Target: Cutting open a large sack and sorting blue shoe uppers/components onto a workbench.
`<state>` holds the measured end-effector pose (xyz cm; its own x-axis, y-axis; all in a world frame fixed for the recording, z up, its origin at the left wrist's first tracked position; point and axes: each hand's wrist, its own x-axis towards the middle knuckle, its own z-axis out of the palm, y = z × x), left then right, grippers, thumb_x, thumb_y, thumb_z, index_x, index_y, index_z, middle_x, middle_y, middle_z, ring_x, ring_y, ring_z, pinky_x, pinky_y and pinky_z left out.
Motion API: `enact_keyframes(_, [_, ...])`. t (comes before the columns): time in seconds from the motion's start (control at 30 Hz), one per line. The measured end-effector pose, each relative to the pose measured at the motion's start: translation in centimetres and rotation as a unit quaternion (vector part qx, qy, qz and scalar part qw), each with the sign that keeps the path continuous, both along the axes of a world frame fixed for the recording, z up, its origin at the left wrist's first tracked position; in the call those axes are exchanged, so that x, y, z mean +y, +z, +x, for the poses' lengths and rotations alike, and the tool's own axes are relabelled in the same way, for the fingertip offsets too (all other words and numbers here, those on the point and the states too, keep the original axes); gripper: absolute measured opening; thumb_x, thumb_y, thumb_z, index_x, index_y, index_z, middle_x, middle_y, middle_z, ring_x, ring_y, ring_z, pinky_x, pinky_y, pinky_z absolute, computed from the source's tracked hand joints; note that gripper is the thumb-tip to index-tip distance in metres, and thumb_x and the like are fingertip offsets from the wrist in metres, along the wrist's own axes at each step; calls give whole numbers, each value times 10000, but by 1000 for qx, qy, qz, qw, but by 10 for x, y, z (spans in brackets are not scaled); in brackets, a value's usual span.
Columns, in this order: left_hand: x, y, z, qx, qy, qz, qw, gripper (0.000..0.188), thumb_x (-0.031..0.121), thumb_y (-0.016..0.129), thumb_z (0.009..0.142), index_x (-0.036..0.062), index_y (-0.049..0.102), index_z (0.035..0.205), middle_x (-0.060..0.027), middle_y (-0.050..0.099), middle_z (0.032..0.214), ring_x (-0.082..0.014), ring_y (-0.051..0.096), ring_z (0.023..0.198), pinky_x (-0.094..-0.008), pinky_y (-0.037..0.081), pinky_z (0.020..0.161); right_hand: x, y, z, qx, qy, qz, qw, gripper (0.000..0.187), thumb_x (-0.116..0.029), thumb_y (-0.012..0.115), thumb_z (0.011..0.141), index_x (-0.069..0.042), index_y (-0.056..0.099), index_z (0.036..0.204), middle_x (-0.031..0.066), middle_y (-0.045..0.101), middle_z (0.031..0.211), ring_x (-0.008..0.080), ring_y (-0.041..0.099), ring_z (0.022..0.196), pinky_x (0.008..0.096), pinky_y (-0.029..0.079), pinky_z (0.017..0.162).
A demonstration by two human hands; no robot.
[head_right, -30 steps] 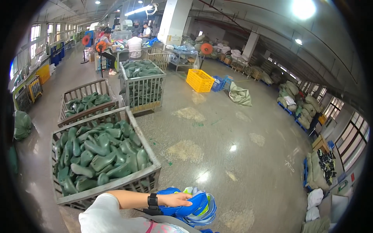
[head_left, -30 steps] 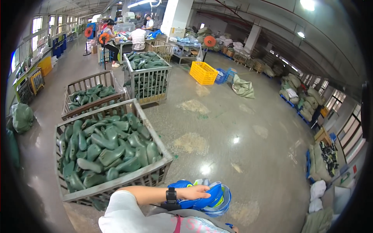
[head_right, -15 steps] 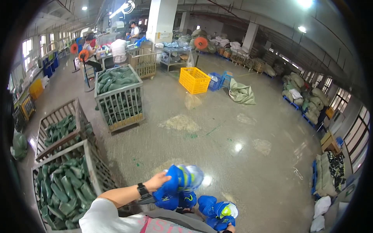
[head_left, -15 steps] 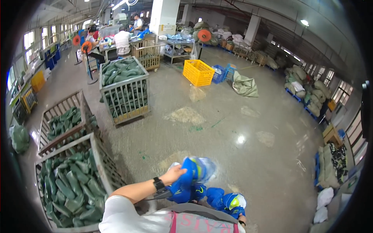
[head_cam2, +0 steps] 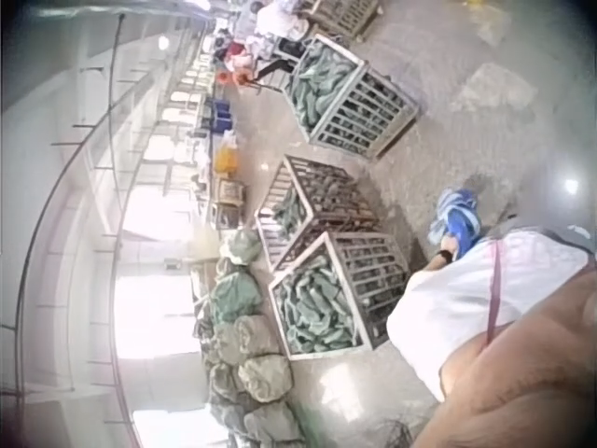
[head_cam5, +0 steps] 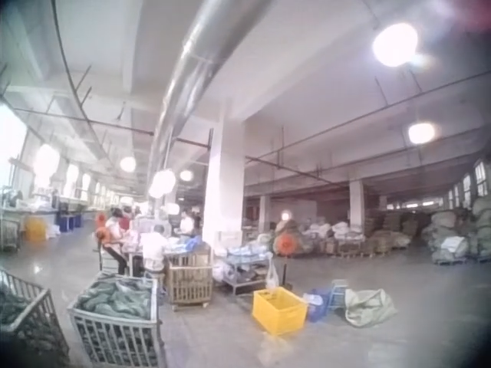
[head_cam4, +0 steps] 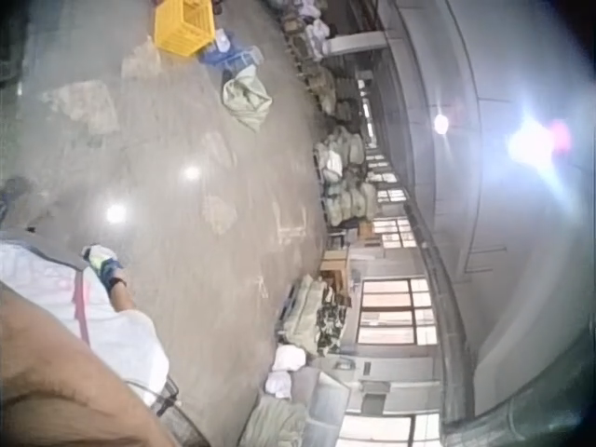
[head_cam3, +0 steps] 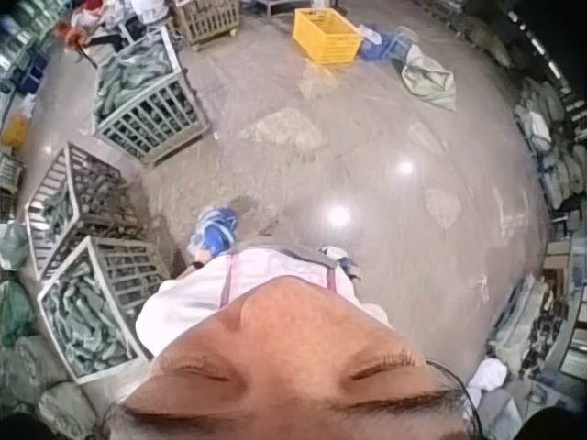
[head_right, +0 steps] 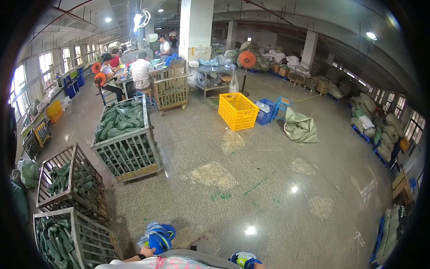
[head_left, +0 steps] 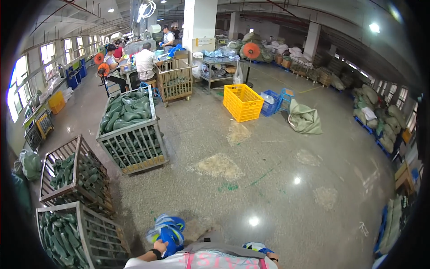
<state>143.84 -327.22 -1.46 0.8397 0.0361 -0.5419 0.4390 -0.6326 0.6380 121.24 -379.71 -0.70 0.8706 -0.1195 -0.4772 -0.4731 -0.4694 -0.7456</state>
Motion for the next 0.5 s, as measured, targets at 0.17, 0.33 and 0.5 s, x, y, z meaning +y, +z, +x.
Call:
enact_keyframes(0.17, [-71,-33,102,-12,61,99,993,278,225,653,678,-39,568,697,-142,591,624,-271,582,573,-367,458,554,-96,-9,136,-6,47,1,999,489,-408,347,881,-39,538,1138,140,555,1137,235,505,1083,321,372,925])
enact_keyframes(0.33, [-137,-51,244,3,113,100,989,262,231,596,706,-14,618,795,-153,625,787,-300,605,788,-368,471,704,-160,-4,254,-17,54,19,998,490,-408,347,881,-40,535,1145,139,553,1142,232,501,1092,319,368,932])
enact_keyframes(0.5, [-204,-59,371,-18,-301,334,893,279,240,430,830,68,651,827,-152,634,859,-281,608,820,-388,455,728,-293,-61,362,274,-19,-327,904,497,-432,319,878,-63,639,969,142,603,1026,301,574,950,392,431,849])
